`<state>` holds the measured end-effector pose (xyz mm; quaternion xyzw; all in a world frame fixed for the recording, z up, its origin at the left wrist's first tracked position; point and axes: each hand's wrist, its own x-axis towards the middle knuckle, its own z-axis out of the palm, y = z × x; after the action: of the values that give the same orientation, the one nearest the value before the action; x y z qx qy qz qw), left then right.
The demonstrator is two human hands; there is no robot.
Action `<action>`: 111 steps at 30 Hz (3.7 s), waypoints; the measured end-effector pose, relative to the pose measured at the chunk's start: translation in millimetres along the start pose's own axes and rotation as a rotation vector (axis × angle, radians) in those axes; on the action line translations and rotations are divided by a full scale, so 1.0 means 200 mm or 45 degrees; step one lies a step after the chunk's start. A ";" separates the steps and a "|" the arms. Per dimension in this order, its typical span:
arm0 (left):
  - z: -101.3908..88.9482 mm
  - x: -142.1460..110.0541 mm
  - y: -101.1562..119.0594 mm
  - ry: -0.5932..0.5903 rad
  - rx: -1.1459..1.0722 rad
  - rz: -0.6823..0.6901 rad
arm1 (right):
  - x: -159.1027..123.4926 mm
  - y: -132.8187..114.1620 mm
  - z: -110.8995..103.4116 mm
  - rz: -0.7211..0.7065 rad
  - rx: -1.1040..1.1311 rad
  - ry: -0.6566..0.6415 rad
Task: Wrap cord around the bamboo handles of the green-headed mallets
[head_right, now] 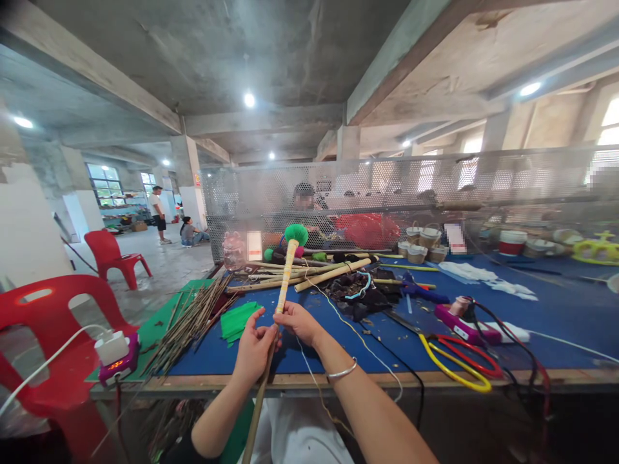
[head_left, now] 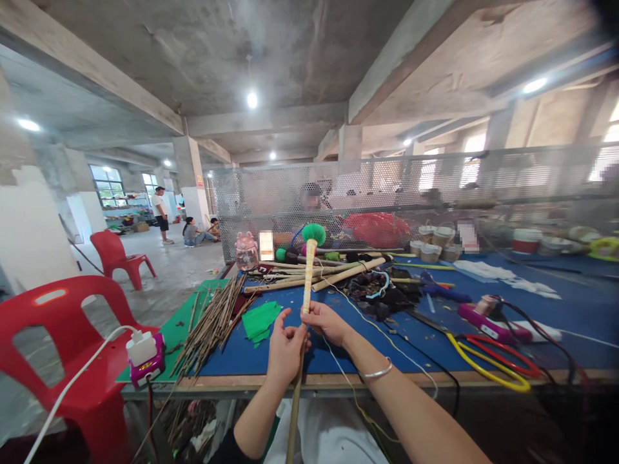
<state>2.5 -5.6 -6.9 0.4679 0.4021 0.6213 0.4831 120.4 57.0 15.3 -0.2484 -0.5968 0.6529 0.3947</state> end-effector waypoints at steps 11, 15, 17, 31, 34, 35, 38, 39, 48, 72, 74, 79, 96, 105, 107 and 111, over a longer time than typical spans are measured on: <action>0.00 -0.02 0.01 0.055 0.249 0.173 | 0.00 -0.01 -0.01 -0.015 0.017 0.014; 0.01 -0.04 0.02 -0.047 0.085 0.090 | -0.01 -0.01 0.00 -0.002 0.065 -0.097; 0.01 -0.04 0.02 -0.056 0.077 0.041 | 0.00 0.00 -0.01 0.004 0.016 -0.114; 0.00 -0.03 0.03 0.037 -0.021 0.074 | 0.00 0.01 -0.04 -0.019 0.087 -0.044; 0.00 -0.02 0.04 -0.024 -0.067 -0.015 | 0.00 0.01 -0.04 0.009 0.088 -0.070; 0.00 -0.02 0.03 -0.038 -0.054 -0.042 | 0.01 0.01 -0.04 0.011 0.066 -0.051; 0.00 0.00 0.02 0.012 0.041 0.004 | 0.02 0.01 -0.03 -0.003 0.006 0.039; 0.00 0.00 0.02 0.053 0.078 0.058 | 0.02 0.01 -0.04 -0.015 -0.008 0.070; 0.00 -0.01 0.02 0.090 -0.009 0.095 | 0.00 0.00 -0.04 -0.023 0.101 0.032; 0.00 -0.03 0.03 -0.072 -0.037 0.011 | 0.00 -0.01 -0.03 -0.016 0.077 0.013; 0.01 -0.02 0.02 -0.034 0.034 0.004 | 0.01 0.00 -0.03 -0.014 0.031 0.072; 0.00 0.00 -0.01 0.180 0.226 0.197 | 0.01 0.00 -0.02 -0.043 -0.018 0.161; 0.00 0.00 0.00 0.119 0.174 0.139 | 0.01 -0.01 0.00 -0.066 -0.050 0.125; 0.00 0.01 0.01 0.016 0.307 0.095 | 0.04 0.05 -0.03 -0.106 -0.287 0.075; -0.01 0.02 0.01 0.027 0.297 0.072 | 0.04 0.03 -0.03 -0.102 -0.449 0.108; -0.02 0.03 0.00 0.010 0.145 -0.024 | -0.08 -0.15 0.04 -0.432 -1.049 0.453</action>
<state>-1.6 0.7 -5.9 0.4884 0.4430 0.5947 0.4599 129.6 39.1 44.5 -0.3912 -0.7612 0.2357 0.4604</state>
